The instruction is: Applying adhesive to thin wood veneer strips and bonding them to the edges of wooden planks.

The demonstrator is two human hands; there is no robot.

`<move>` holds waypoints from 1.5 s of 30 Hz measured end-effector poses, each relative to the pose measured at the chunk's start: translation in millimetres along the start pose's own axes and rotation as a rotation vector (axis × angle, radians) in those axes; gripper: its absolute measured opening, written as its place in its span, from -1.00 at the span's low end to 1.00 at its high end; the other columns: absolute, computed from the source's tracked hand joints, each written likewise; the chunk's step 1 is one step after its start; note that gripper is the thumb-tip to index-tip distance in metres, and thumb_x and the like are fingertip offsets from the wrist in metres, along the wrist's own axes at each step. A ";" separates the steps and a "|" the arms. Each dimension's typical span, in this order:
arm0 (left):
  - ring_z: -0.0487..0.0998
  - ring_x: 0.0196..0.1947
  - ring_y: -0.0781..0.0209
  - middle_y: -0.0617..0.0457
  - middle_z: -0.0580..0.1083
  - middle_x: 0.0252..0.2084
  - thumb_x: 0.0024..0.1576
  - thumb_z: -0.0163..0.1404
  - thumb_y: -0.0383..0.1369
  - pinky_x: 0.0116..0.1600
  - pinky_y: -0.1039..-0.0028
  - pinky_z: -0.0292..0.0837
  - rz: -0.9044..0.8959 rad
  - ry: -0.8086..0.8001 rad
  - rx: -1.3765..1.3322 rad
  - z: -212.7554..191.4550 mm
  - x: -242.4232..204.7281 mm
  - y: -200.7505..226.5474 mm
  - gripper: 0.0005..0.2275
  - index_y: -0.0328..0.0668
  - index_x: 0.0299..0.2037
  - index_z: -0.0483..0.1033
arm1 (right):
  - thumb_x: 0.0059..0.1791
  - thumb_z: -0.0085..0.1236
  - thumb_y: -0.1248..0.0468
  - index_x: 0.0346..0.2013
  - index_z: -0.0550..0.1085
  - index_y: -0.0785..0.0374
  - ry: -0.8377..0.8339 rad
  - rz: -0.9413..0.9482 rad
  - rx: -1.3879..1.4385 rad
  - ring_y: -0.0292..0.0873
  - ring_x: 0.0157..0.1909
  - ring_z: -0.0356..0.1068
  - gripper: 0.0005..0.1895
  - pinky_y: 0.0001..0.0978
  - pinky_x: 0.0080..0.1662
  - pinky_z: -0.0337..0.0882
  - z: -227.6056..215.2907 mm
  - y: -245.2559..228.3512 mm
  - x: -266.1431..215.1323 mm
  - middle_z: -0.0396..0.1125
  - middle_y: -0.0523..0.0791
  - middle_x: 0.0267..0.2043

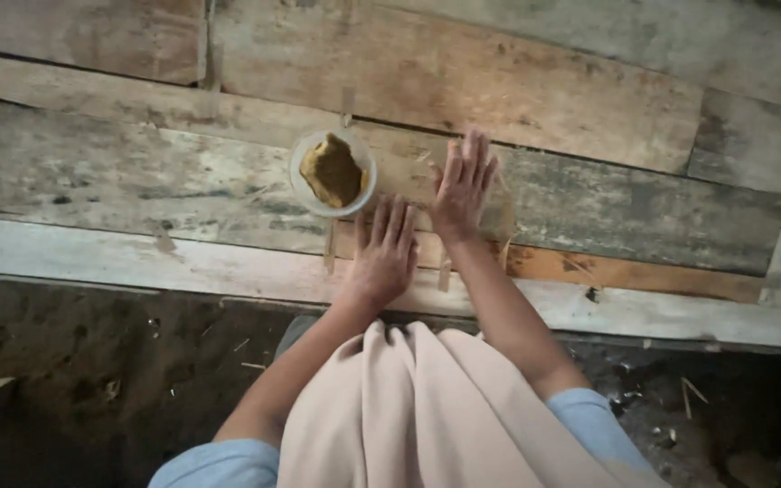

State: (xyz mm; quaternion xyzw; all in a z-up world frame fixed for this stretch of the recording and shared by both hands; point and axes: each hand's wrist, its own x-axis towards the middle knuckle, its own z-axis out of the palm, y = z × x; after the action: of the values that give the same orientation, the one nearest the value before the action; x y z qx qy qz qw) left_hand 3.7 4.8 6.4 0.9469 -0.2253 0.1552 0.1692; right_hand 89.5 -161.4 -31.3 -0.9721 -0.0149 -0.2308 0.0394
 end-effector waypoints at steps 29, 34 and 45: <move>0.20 0.44 -0.32 -0.27 0.25 0.43 0.26 -0.18 -0.17 0.36 -0.31 0.06 0.008 -0.080 -0.030 14.2 -8.7 0.7 -0.50 -0.24 0.37 0.34 | 0.12 0.02 0.00 0.23 0.37 0.24 0.020 -0.012 -0.034 0.28 0.47 0.10 -0.50 0.33 0.35 0.06 -40.6 -22.3 -69.4 0.10 0.14 0.46; 0.17 0.46 -0.33 -0.28 0.24 0.44 0.26 -0.20 -0.17 0.36 -0.33 0.02 0.025 -0.072 -0.013 13.5 -8.2 1.7 -0.50 -0.23 0.38 0.33 | 0.14 -0.03 0.02 0.16 0.42 0.24 0.074 -0.037 -0.046 0.25 0.43 0.17 -0.57 0.29 0.33 0.11 -47.3 -22.7 -65.5 0.15 0.12 0.43; 0.27 0.39 -0.32 -0.28 0.28 0.40 0.27 -0.21 -0.16 0.33 -0.31 0.11 0.045 -0.017 0.022 13.1 -4.5 -0.2 -0.51 -0.25 0.34 0.37 | 0.14 -0.05 0.11 0.11 0.44 0.27 0.100 -0.071 0.023 0.28 0.41 0.19 -0.64 0.27 0.31 0.16 -67.1 -33.0 -78.7 0.20 0.14 0.41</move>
State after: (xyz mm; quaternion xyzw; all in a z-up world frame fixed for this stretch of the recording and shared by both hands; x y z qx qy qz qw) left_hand 2.8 1.5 -7.1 0.9447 -0.2462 0.1532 0.1531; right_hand -12.4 -134.9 -4.7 -0.9578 -0.0500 -0.2799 0.0432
